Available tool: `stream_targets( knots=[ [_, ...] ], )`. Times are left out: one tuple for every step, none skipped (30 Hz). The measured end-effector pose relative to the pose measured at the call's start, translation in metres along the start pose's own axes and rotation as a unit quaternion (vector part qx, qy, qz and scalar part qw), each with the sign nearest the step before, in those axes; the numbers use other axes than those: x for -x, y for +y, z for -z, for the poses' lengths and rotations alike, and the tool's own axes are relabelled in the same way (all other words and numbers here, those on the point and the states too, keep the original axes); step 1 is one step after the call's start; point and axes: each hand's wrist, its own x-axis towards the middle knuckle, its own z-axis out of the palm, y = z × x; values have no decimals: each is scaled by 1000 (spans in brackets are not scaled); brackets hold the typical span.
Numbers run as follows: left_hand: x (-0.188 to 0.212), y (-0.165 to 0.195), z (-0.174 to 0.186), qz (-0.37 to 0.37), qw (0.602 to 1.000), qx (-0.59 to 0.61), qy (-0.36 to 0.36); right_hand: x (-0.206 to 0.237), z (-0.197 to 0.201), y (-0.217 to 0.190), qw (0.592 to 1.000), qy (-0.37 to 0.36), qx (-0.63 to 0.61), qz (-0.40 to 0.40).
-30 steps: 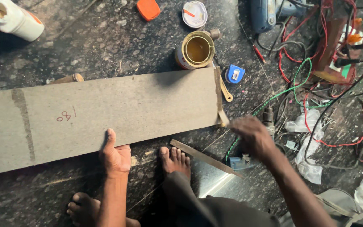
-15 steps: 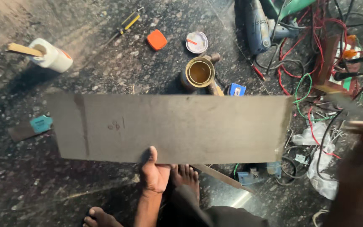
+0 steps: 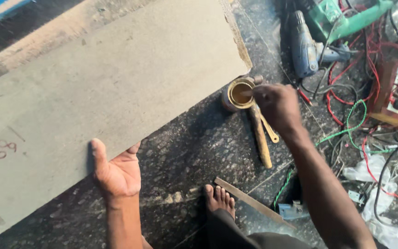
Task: The person opens a paint can, then uses a brush to apply a brown finish to the edges and surface of a rectangular wooden board. The person also paints a larger wooden panel leaning against a blue wall.
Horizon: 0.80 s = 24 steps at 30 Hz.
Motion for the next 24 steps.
stream_targets(
  knots=[
    [-2, 2, 2, -10, 1000, -6, 2, -11, -13, -1, 999, 1, -1, 39],
    [-4, 5, 4, -20, 1000, -14, 6, -18, -21, -2, 997, 0, -4, 77],
    [-5, 6, 7, -19, 1000, -6, 8, -22, -24, -3, 997, -12, 8, 80],
    [-7, 8, 11, -18, 1000, 1, 12, -24, -23, -2, 996, -26, 20, 83],
    [-7, 9, 15, -17, 1000, 6, 18, -23, -21, -3, 995, -42, 30, 87],
    [-8, 10, 19, -21, 1000, 2, 23, -21, -16, -2, 999, -38, -22, 26],
    [-8, 10, 23, -23, 999, -1, 27, -19, -10, -2, 996, -35, -74, -37],
    [-8, 11, 27, -27, 999, -4, 33, -18, -6, -2, 987, -34, -126, -97],
    [-8, 12, 30, -33, 999, 0, 34, -17, -3, -3, 978, -36, -150, -144],
    [-8, 13, 32, -35, 999, 5, 32, -17, -2, -6, 965, -37, -172, -192],
    [-8, 13, 34, -36, 999, 14, 28, -18, -2, -8, 952, -33, -190, -240],
    [-9, 14, 36, -38, 999, 18, 27, -20, -6, -11, 976, -31, -137, -167],
    [-10, 15, 36, -38, 999, 22, 25, -22, -10, -15, 992, -29, -83, -94],
    [-12, 16, 37, -36, 999, 28, 21, -23, -13, -16, 999, -26, -25, -21],
    [-12, 17, 37, -34, 999, 20, 18, -24, -15, -17, 999, -25, -29, -9],
    [-13, 19, 38, -36, 999, 12, 13, -22, -15, -14, 999, -24, -35, 6],
    [-12, 21, 39, -39, 999, 2, 10, -20, -18, -10, 999, -23, -43, 21],
    [-12, 21, 41, -39, 999, -1, 9, -15, -14, -1, 991, 1, -104, -81],
    [-11, 23, 44, -41, 999, -4, 11, -6, -5, 11, 970, 21, -164, -181],
    [-9, 23, 47, -40, 999, -8, 13, 3, -3, 22, 927, 71, -289, -229],
    [-8, 22, 51, -33, 999, -4, 6, 13, 5, 38, 864, 126, -403, -274],
    [-5, 20, 57, -21, 1000, 1, -1, 26, 5, 49, 843, 121, -426, -307],
    [-3, 17, 62, -8, 1000, 5, -10, 39, 5, 60, 819, 116, -449, -338],
    [-1, 13, 67, 4, 1000, 10, 2, 51, 7, 71, 794, 111, -473, -366]
  ],
)
